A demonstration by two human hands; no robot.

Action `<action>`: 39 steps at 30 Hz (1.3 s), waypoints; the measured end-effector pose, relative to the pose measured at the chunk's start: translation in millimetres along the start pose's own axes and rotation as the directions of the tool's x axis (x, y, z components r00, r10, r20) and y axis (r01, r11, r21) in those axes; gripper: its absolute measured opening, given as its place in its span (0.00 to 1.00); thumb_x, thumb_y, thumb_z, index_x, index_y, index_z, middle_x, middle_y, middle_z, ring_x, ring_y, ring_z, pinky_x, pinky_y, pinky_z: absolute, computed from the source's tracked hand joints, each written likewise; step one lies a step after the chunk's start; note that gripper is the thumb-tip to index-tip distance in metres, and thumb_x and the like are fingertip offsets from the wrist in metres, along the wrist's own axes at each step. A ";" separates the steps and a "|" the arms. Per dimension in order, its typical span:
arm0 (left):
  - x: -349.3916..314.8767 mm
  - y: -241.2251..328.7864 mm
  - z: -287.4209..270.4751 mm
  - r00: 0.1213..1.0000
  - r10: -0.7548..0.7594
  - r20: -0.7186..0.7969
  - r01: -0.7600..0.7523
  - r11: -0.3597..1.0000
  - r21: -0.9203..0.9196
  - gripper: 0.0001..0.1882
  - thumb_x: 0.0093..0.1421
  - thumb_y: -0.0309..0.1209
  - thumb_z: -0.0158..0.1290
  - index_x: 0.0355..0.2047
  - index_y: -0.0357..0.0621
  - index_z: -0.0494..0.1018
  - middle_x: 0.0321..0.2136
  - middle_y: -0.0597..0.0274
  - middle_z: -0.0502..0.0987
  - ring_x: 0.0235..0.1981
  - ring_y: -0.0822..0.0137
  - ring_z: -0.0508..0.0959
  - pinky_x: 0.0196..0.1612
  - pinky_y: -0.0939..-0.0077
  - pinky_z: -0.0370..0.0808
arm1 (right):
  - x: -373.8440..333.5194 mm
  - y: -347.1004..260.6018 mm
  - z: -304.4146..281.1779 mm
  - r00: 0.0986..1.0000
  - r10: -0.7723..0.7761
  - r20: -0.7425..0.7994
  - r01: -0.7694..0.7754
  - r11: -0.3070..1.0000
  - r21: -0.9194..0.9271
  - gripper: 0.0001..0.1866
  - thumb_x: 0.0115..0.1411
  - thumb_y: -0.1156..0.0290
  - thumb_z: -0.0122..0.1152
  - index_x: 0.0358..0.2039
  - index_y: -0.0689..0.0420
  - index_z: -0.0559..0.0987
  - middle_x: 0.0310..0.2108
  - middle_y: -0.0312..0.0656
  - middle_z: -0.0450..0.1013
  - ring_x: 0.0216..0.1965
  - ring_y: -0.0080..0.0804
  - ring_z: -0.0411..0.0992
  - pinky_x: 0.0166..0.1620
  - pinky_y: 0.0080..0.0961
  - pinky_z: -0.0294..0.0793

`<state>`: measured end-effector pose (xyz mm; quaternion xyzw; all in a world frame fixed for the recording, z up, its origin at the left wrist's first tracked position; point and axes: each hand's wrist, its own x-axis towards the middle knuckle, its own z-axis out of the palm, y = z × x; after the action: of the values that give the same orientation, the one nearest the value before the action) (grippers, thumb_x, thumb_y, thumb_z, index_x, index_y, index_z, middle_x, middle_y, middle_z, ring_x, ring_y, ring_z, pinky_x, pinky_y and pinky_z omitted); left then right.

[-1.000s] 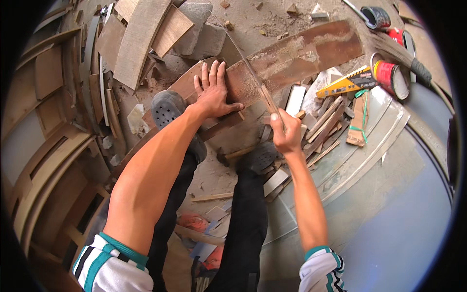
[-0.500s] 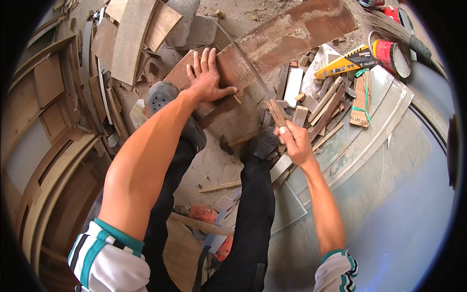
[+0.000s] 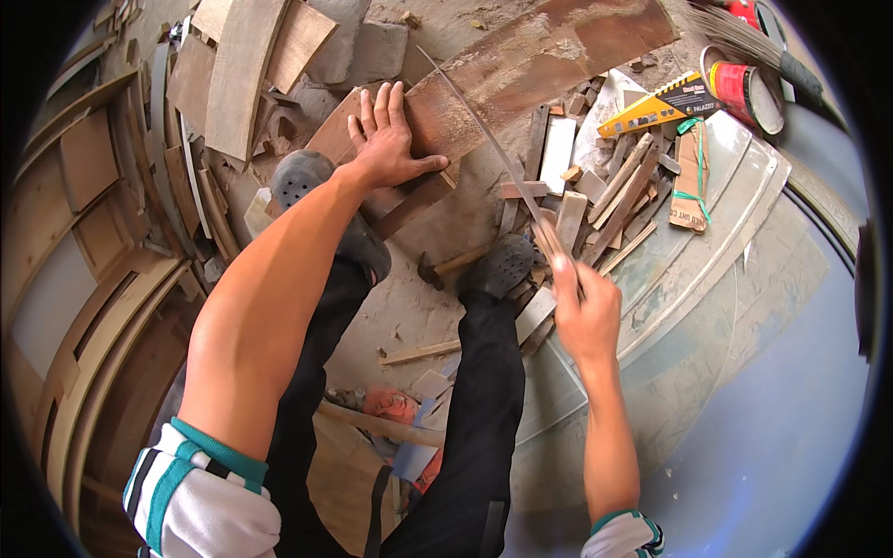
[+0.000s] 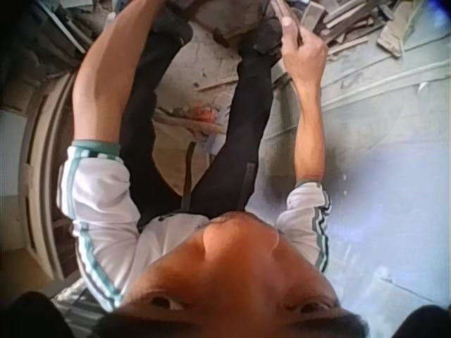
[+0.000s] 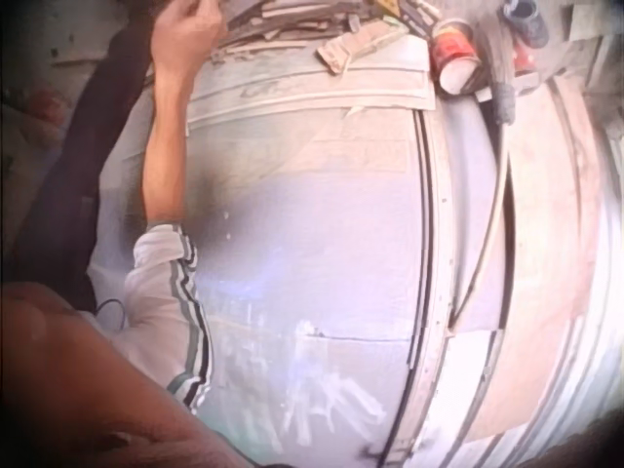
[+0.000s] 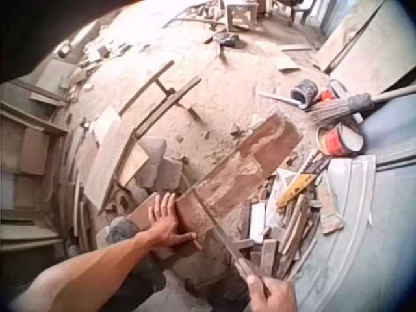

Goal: The person sits on the floor and works on a long wooden plank. They use a hammer to tap the plank and a hand saw to cut it. The person also uses a smaller piece of wood to measure or align the plank.

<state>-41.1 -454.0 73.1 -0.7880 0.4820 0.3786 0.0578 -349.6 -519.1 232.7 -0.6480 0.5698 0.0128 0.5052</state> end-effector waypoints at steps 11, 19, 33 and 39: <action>2.4 8.3 -5.4 0.998 -0.024 0.062 0.024 1.000 -0.009 0.76 0.44 0.67 0.66 0.72 0.37 0.27 0.73 0.40 0.29 0.72 0.35 0.21 0.67 0.28 0.30 | 82.9 -1.8 59.3 0.996 -0.069 -0.060 0.073 0.996 0.058 0.28 0.66 0.53 0.60 0.19 0.64 0.72 0.15 0.56 0.64 0.16 0.50 0.59 0.23 0.40 0.62; 1.7 7.6 -2.8 0.999 -0.007 0.034 0.007 1.000 -0.017 0.74 0.46 0.65 0.66 0.72 0.37 0.28 0.73 0.39 0.29 0.72 0.34 0.22 0.67 0.29 0.30 | 88.4 7.6 60.4 0.989 -0.091 -0.115 0.097 0.994 0.054 0.26 0.67 0.54 0.60 0.19 0.63 0.73 0.13 0.47 0.63 0.16 0.33 0.59 0.23 0.33 0.61; -2.1 13.9 1.0 1.000 0.001 0.022 -0.001 1.000 0.015 0.75 0.45 0.66 0.66 0.71 0.35 0.27 0.73 0.39 0.30 0.72 0.35 0.24 0.67 0.30 0.30 | 88.0 23.5 77.7 0.968 -0.170 -0.185 0.183 0.981 0.058 0.25 0.65 0.54 0.62 0.20 0.63 0.74 0.16 0.54 0.65 0.15 0.42 0.62 0.23 0.38 0.65; 1.4 4.5 -0.4 1.000 -0.002 0.010 0.003 0.999 -0.033 0.75 0.44 0.64 0.67 0.72 0.36 0.28 0.73 0.38 0.30 0.72 0.35 0.24 0.67 0.29 0.30 | 94.6 23.1 70.6 0.996 -0.070 -0.060 0.073 0.996 0.059 0.29 0.65 0.49 0.61 0.19 0.64 0.74 0.13 0.50 0.62 0.15 0.39 0.60 0.23 0.36 0.63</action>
<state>-44.2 -457.7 73.7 -0.7875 0.4745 0.3903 0.0478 -294.3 -536.8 127.3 -0.6524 0.5607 -0.0413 0.5081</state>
